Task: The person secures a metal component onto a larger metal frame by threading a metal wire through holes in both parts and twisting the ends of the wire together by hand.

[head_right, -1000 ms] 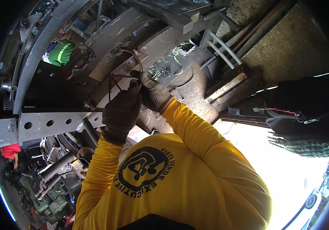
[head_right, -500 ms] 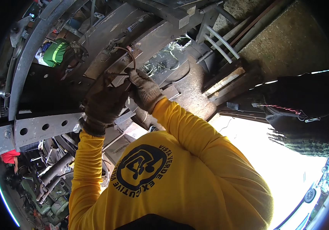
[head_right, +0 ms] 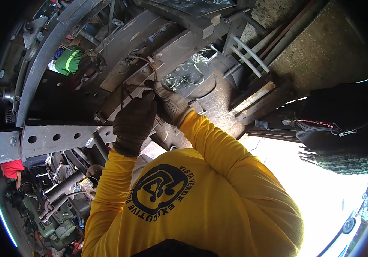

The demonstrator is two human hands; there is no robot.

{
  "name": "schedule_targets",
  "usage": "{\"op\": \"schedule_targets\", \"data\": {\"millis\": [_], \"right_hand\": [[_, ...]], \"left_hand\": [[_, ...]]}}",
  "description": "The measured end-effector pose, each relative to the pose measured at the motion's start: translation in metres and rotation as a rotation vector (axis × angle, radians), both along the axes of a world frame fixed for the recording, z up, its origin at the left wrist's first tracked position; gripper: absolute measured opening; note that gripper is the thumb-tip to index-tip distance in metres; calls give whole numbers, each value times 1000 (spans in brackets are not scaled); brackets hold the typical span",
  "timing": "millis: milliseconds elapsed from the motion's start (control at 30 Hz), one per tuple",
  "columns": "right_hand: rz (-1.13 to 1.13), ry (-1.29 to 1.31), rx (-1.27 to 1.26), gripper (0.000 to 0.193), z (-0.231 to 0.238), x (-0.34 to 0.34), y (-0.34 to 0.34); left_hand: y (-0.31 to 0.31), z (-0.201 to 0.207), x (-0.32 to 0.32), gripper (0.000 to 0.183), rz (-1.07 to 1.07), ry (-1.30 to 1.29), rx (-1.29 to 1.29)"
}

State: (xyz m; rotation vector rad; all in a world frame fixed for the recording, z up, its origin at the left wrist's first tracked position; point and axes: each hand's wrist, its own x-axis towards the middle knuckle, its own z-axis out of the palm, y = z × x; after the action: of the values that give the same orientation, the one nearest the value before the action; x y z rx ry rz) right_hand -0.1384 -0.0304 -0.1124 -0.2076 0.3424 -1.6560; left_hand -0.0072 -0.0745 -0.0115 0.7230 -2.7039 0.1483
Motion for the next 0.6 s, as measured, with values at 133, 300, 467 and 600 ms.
{"op": "schedule_targets", "data": {"millis": [133, 300, 467, 600], "right_hand": [[-4, -31, -33, 51, 2, 3, 1], [-71, -64, 18, 39, 21, 10, 1], [-137, 72, 67, 37, 15, 13, -3], [-140, 18, 73, 36, 14, 13, -1]], "left_hand": [[-2, -2, -1, 23, -11, 47, 43], [-11, -1, 3, 23, -68, 25, 56], [-30, 4, 12, 21, -169, 52, 192], [-26, 0, 8, 22, -160, 2, 132]]}}
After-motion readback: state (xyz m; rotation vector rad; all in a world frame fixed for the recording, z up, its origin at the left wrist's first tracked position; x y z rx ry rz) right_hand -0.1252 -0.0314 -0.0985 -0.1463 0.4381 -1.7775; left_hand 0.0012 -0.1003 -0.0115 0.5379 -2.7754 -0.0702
